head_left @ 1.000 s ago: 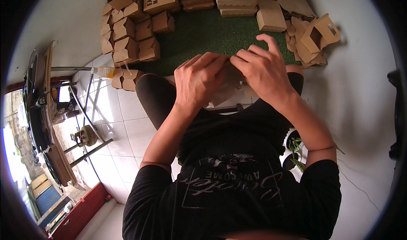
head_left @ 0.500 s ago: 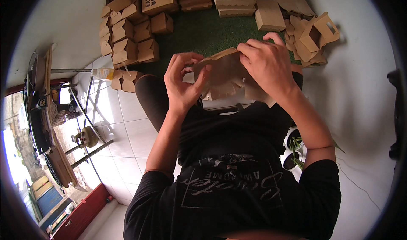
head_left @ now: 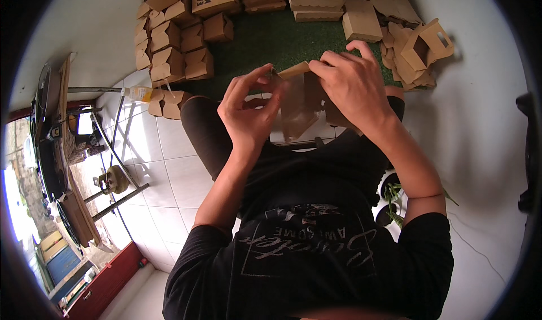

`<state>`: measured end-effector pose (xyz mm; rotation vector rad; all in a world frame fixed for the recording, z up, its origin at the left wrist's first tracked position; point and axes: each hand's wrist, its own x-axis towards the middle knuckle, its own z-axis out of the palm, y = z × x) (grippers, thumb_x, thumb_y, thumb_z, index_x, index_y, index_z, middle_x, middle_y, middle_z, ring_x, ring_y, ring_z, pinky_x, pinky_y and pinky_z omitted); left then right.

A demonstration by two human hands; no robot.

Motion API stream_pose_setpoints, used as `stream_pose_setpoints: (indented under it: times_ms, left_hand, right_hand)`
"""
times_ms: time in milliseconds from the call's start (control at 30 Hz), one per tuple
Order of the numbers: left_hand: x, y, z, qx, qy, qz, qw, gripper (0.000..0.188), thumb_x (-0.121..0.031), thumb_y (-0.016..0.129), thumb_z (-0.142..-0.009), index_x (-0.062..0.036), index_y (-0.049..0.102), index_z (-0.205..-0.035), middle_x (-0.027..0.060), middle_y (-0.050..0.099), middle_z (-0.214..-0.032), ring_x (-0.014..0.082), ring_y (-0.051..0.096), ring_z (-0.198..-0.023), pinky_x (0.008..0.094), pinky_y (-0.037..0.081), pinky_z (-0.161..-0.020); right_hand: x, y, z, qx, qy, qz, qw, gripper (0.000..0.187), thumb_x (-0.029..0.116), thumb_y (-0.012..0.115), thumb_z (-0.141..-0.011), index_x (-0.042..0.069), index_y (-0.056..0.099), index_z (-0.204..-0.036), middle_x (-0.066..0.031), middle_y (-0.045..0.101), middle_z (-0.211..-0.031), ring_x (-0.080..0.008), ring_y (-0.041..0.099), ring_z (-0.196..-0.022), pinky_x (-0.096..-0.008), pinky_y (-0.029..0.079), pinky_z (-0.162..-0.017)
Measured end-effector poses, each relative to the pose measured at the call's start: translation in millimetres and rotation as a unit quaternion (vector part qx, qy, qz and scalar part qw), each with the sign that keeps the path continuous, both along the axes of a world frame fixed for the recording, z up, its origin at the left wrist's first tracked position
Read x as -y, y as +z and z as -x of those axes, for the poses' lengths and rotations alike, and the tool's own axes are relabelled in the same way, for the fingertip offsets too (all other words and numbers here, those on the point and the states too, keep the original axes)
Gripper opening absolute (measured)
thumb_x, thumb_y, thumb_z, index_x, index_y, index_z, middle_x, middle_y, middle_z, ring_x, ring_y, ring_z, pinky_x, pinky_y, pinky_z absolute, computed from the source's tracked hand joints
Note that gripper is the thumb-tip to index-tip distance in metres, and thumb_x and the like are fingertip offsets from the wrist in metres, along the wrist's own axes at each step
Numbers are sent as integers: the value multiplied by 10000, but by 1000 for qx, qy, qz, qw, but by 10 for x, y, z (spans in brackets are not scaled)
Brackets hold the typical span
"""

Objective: The person assembles flat cardboard takeout boxes by hand, folding the sides and tucking tabs to form the box shape. Completed boxes are stacked on the table.

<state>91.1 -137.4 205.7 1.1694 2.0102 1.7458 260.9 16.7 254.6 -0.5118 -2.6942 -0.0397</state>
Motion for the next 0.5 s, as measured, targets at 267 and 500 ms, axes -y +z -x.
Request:
stream_pose_setpoints:
  times_ms: [267, 500]
  left_hand:
    - [-25, -161, 76, -28, -100, -65, 993, 480, 55, 933, -906, -140, 891, -1343, 77, 751, -1254, 151, 789, -1106, 292, 704, -848]
    - [34, -298, 41, -175, -70, -37, 981, 478, 19, 974, -861, -187, 927, -1289, 35, 726, -1101, 139, 759, -967, 266, 597, -736]
  right_hand:
    - [-147, 87, -17, -27, 26, -45, 998, 167, 83, 759, -965, 134, 845, -1098, -33, 780, -930, -214, 790, -894, -441, 540, -1089]
    - [-186, 50, 1, -70, 47, -95, 992, 133, 156, 773, -998, 153, 847, -1109, 30, 774, -987, -166, 758, -926, -412, 551, -1066]
